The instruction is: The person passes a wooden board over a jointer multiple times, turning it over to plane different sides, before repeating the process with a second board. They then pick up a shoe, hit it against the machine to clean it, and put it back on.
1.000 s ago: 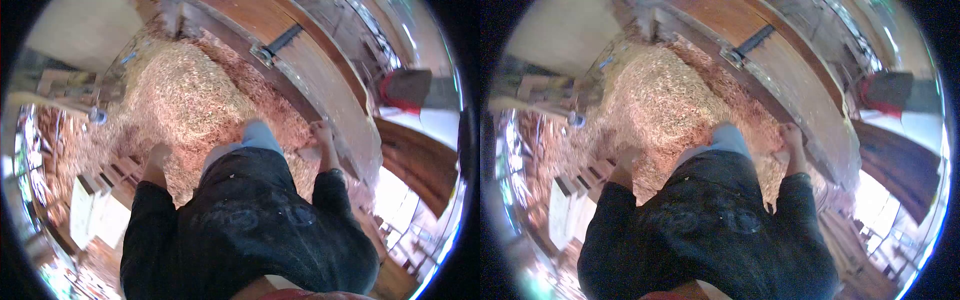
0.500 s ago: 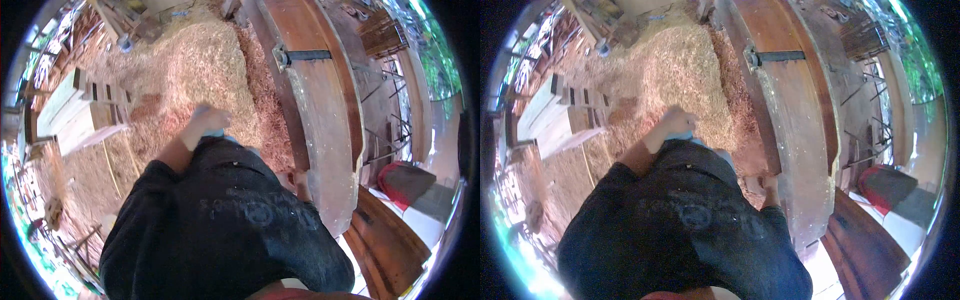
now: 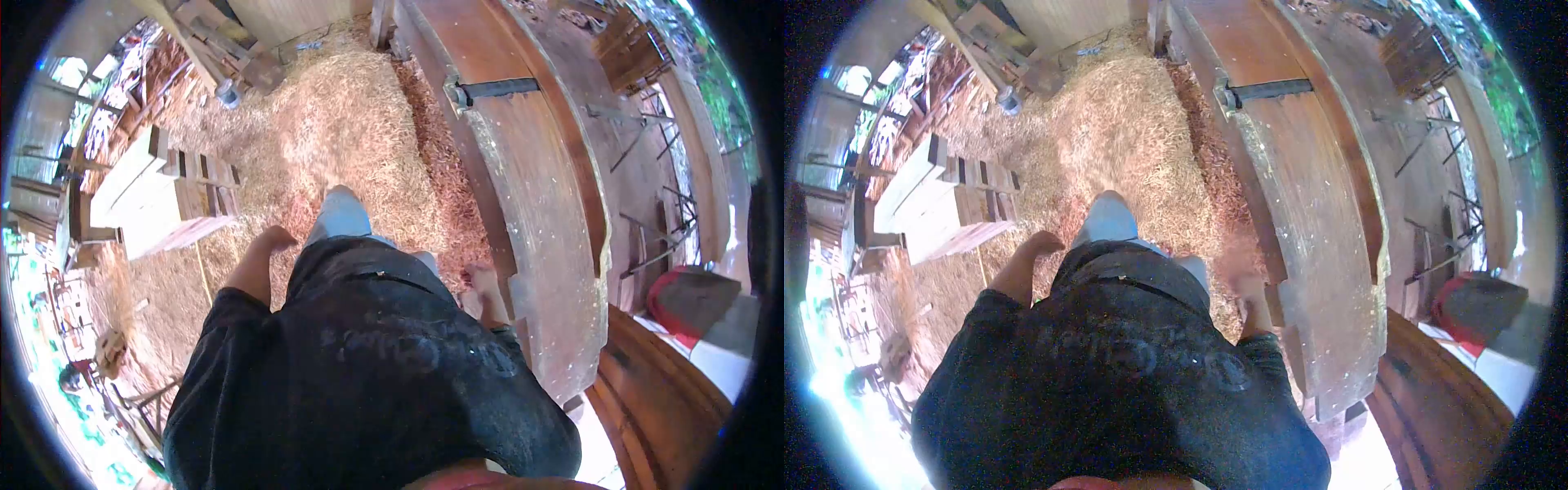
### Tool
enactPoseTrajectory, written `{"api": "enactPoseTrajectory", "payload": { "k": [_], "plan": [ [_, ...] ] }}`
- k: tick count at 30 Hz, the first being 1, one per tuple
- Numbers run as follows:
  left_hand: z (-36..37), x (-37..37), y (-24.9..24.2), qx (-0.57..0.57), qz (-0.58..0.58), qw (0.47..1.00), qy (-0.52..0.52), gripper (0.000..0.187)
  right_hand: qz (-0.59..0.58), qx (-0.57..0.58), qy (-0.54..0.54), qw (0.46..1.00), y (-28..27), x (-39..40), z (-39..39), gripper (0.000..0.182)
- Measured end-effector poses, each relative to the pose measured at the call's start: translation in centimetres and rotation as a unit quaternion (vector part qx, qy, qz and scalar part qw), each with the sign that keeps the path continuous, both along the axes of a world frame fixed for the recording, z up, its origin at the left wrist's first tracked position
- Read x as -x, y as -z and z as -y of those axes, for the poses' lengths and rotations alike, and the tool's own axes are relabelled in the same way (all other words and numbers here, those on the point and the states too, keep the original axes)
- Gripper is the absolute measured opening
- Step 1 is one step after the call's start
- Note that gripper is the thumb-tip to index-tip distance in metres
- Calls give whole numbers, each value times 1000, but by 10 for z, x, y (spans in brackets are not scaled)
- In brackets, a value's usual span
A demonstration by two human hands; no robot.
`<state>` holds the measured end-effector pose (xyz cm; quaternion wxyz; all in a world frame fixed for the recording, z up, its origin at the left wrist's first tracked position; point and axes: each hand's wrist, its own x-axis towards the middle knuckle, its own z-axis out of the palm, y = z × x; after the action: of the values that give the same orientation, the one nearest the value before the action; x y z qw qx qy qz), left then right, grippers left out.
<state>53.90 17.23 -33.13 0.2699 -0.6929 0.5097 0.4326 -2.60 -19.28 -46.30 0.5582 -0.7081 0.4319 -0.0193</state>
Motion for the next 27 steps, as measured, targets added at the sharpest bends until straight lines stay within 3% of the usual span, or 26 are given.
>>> {"api": "enactPoseTrajectory", "payload": {
  "k": [1,2,3,4,5,7,8,10,11,12,13,14,15,17,18,20,21,23,24,25,27],
  "plan": [
    [5,-7,7,47,-9,999,10,40,-30,158,-185,969,-16,-5,-2,26],
    [6,-17,27,95,-20,995,17,39,-31,337,-321,885,-34,-12,-4,22],
    [6,-25,39,143,-31,989,22,38,-65,251,-321,911,-28,-10,-8,20],
    [44,2,-45,184,-36,967,-172,40,-98,163,-319,928,-9,2,-19,19],
    [65,4,-48,196,-35,958,-206,41,-114,58,-258,958,-1,10,-30,19],
    [94,-11,-43,218,-38,935,-276,43,-122,-145,-43,981,2,21,-51,22],
    [99,-13,-39,240,-65,917,-312,43,-113,-247,100,957,-8,16,-58,25],
    [108,-33,-33,286,-116,874,-375,44,-221,-214,38,951,-46,-5,-47,30],
    [98,-44,7,292,-115,873,-373,42,-266,-192,9,945,-63,-31,-34,33],
    [90,-58,45,309,-109,870,-368,40,-242,-56,-145,958,-51,-33,-21,34],
    [100,-62,-11,251,-104,890,-365,40,-268,122,-301,907,-63,-60,-12,22],
    [88,-70,7,256,-119,869,-406,34,-288,322,-409,803,-77,-88,-3,19],
    [55,-80,56,311,-256,814,-419,28,-311,325,-410,793,-97,-122,2,20],
    [38,-104,87,364,-112,890,-250,15,-273,192,-220,917,-112,-192,24,22],
    [28,-123,102,317,-18,946,58,18,-244,145,-145,948,-124,-217,24,24],
    [3,-149,122,246,-24,965,89,19,-164,90,-10,982,-150,-277,23,27],
    [0,-163,115,240,-28,969,56,18,-115,78,47,989,-162,-306,21,28],
    [-12,-187,103,225,-40,974,-13,16,-67,116,35,990,-175,-342,14,17],
    [-20,-198,106,262,-119,938,-196,15,-46,134,27,990,-180,-355,10,12],
    [-29,-210,116,311,-201,855,-363,16,-72,121,-7,990,-181,-362,7,17],
    [-24,-209,77,270,-239,743,-564,21,-125,99,-84,984,-169,-351,6,28]
  ]
}}
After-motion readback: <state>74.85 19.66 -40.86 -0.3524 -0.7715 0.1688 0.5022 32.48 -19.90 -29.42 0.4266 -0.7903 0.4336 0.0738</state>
